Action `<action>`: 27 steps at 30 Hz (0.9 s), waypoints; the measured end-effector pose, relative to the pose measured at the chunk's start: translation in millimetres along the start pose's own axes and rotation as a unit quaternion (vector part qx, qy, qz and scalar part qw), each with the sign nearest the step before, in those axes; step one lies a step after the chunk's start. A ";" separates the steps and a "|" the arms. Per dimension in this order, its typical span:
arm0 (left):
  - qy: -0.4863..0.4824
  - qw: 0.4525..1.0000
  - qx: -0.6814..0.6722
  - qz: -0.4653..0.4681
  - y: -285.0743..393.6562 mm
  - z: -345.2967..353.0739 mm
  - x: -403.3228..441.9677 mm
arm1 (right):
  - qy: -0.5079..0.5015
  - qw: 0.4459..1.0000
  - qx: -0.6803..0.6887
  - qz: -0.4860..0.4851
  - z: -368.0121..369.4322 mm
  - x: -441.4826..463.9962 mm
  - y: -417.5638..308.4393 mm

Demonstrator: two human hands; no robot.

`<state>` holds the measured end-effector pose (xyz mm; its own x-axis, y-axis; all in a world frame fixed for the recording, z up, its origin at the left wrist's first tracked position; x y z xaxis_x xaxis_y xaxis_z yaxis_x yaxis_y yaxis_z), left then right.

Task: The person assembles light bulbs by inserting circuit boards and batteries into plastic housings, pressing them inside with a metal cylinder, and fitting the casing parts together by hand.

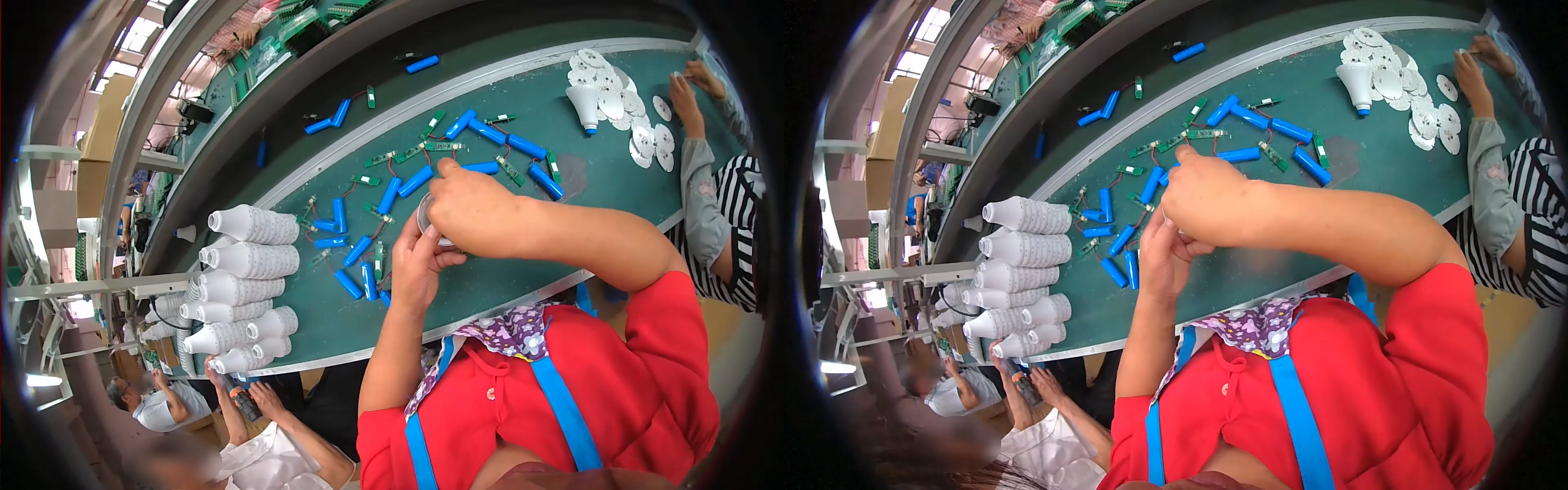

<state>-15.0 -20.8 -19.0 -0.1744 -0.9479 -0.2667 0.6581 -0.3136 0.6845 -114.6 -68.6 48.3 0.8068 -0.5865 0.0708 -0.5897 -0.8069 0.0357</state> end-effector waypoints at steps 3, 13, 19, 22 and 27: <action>0.052 0.999 0.007 -0.012 -1.6 -2.4 5.1 | -0.040 0.999 0.020 -0.021 -1.4 1.1 6.7; 0.057 0.997 0.013 -0.058 2.7 -0.2 10.5 | 0.067 0.943 0.296 0.137 -2.6 -14.0 74.1; 0.078 0.995 0.000 -0.065 1.7 -1.9 11.2 | 0.002 0.894 0.405 0.194 29.8 -28.6 66.1; 0.068 0.995 -0.005 -0.078 1.1 -4.4 10.4 | -0.001 0.872 0.447 0.202 32.4 -29.6 64.5; 0.059 0.995 -0.023 -0.080 1.2 -4.2 11.8 | 0.071 0.897 0.421 0.118 9.5 -27.3 62.1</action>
<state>-13.2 -32.2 -24.2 -0.1949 -0.8720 -0.4491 0.6622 -0.4548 0.5956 -172.9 -103.4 39.2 0.6156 -0.7809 0.1058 -0.4583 -0.4640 -0.7581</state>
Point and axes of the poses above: each hand's wrist, its own x-axis towards the middle knuckle, its own z-axis out of the palm, y = z × x, the point moved 4 cm from there along x, towards the middle knuckle, and after that the axes turned 13 degrees about -x, right-handed, at the moved point
